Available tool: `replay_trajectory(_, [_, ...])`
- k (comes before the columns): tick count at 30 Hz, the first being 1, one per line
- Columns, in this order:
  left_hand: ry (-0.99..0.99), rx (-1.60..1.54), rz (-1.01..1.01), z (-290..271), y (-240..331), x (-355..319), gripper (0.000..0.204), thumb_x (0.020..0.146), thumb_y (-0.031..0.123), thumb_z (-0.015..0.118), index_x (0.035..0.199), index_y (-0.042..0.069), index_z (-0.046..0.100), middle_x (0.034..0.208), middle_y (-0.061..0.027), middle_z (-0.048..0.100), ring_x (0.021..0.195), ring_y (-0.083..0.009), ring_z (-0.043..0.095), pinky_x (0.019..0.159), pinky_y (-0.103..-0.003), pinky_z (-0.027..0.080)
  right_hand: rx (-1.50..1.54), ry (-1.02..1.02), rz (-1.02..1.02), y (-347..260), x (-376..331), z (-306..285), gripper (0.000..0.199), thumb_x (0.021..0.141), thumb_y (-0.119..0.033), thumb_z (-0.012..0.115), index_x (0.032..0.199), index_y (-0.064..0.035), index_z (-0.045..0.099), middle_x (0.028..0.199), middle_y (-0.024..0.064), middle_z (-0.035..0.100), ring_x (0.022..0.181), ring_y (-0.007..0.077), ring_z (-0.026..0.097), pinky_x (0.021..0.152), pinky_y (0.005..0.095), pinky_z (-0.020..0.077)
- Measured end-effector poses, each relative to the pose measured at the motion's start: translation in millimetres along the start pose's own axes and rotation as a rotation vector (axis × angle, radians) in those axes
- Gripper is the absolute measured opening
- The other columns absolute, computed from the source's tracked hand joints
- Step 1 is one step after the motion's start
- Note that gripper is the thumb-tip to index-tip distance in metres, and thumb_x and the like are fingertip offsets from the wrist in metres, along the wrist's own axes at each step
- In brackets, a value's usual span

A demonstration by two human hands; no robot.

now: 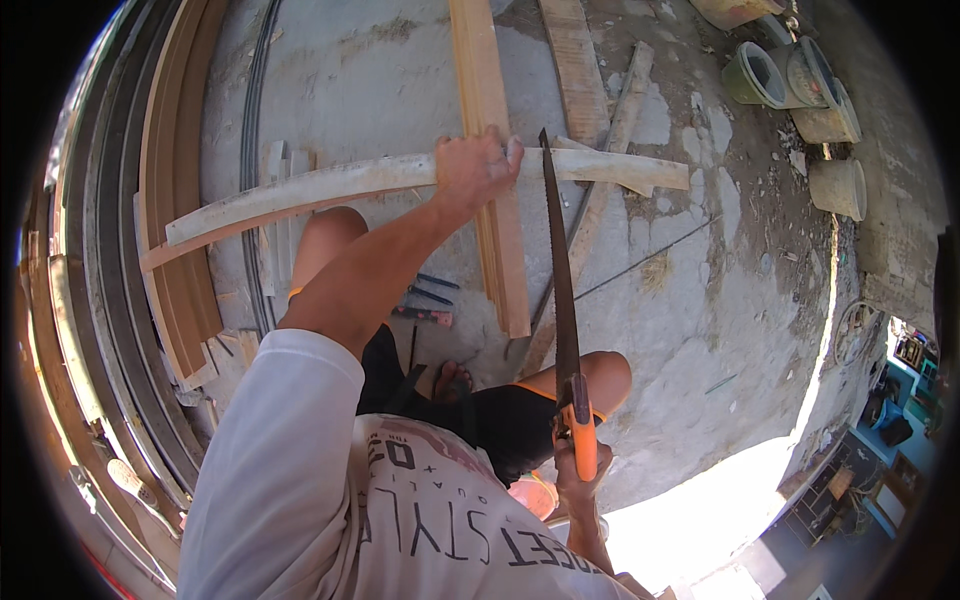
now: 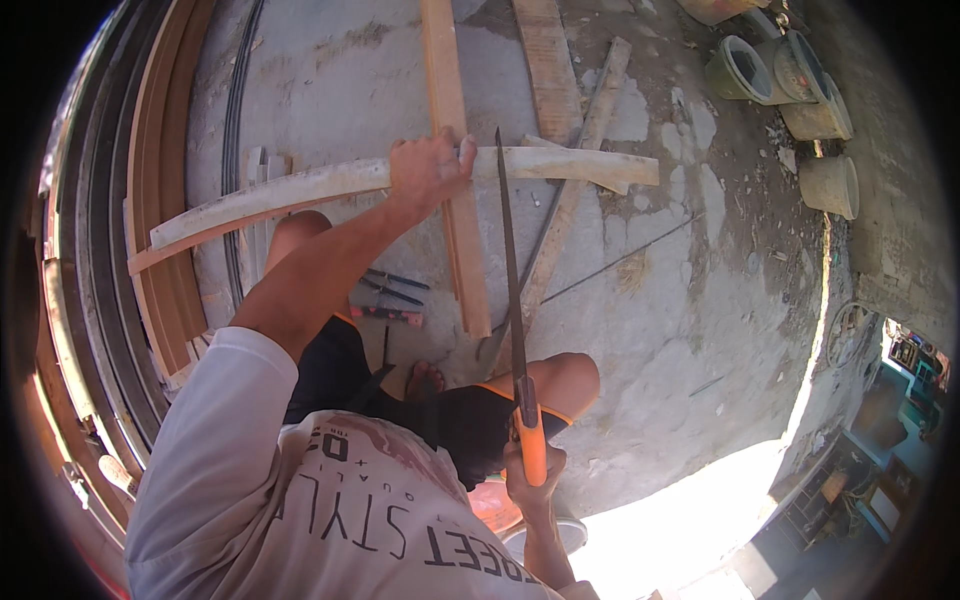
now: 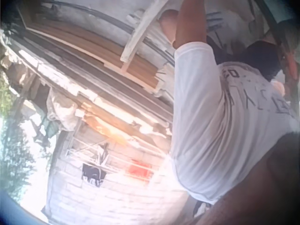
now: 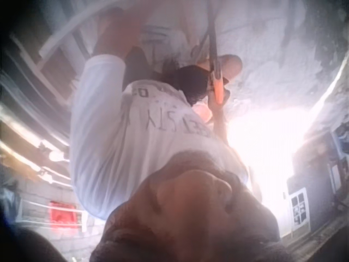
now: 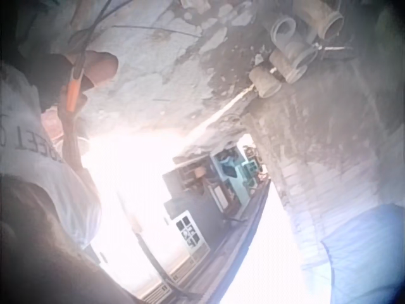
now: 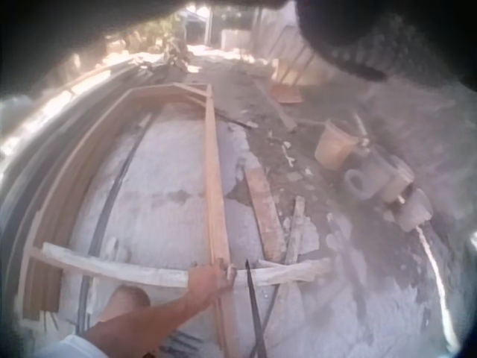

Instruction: The person uses a hand saw to cut a wooden plank, then marks measurements on the wood with a pencil. They assemble the cut pieces into a frame structure, securing them by hammering nails into the joints.

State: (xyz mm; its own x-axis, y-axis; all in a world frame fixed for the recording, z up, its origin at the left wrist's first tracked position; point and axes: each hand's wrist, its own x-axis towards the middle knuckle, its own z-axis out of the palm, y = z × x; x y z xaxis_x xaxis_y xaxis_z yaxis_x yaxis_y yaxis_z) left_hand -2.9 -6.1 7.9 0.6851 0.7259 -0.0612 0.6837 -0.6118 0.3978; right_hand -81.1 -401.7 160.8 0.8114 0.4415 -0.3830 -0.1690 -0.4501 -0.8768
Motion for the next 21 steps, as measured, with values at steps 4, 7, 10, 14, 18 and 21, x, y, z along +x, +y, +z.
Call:
replay_trajectory(4, [0.007,0.007,0.013,4,5,2,0.048,0.104,0.046,0.05,0.095,0.005,0.074,0.076,-0.0214,0.074,0.073,-0.0395,0.075,0.082,-0.052,0.052,0.067,-0.111,0.023,14,94,30,0.019,0.093,-0.003,0.068,0.077,0.0007,0.059,0.064,-0.0064,0.05,0.061,0.0021,0.044,0.053,0.0276,0.0355])
replay_trajectory(7, [0.063,0.005,-0.004,-1,2,3,0.048,0.103,0.045,0.051,0.095,0.005,0.074,0.076,-0.0213,0.074,0.073,-0.039,0.075,0.081,-0.052,0.052,0.083,-0.115,0.045,-22,128,54,0.024,0.096,-0.007,0.068,0.075,-0.0003,0.058,0.064,-0.0072,0.049,0.061,0.0022,0.042,0.053,0.0271,0.0339])
replay_trajectory(10, [0.031,-0.004,-0.019,-3,2,0,0.047,0.103,0.045,0.051,0.095,0.005,0.074,0.076,-0.0217,0.074,0.072,-0.0384,0.075,0.079,-0.051,0.052,0.025,-0.112,0.036,-10,75,33,0.011,0.093,-0.002,0.067,0.083,0.0019,0.064,0.067,-0.0061,0.054,0.063,0.0021,0.046,0.056,0.0257,0.0375])
replay_trajectory(14, [0.008,-0.001,-0.011,-2,1,0,0.047,0.103,0.045,0.051,0.094,0.005,0.074,0.075,-0.0214,0.074,0.07,-0.038,0.074,0.078,-0.051,0.051,0.028,-0.051,0.069,2,-7,-5,0.022,0.089,0.002,0.063,0.107,0.006,0.075,0.081,-0.0007,0.067,0.072,0.0045,0.059,0.066,0.0237,0.0471])
replay_trajectory(18, [0.065,-0.004,0.035,6,3,2,0.047,0.104,0.045,0.051,0.092,0.005,0.073,0.072,-0.0197,0.074,0.068,-0.0381,0.073,0.078,-0.051,0.051,0.06,-0.096,0.069,5,77,22,0.011,0.092,-0.004,0.065,0.095,0.0048,0.072,0.077,-0.0025,0.063,0.068,0.0044,0.053,0.061,0.0253,0.0431])
replay_trajectory(21, [0.093,-0.018,0.039,8,-2,-1,0.047,0.104,0.045,0.051,0.092,0.005,0.073,0.072,-0.0194,0.074,0.068,-0.0378,0.074,0.078,-0.051,0.051,0.082,-0.12,0.094,-44,143,57,0.024,0.095,-0.008,0.069,0.075,0.0012,0.059,0.065,-0.0066,0.052,0.061,0.0032,0.043,0.054,0.028,0.0353])
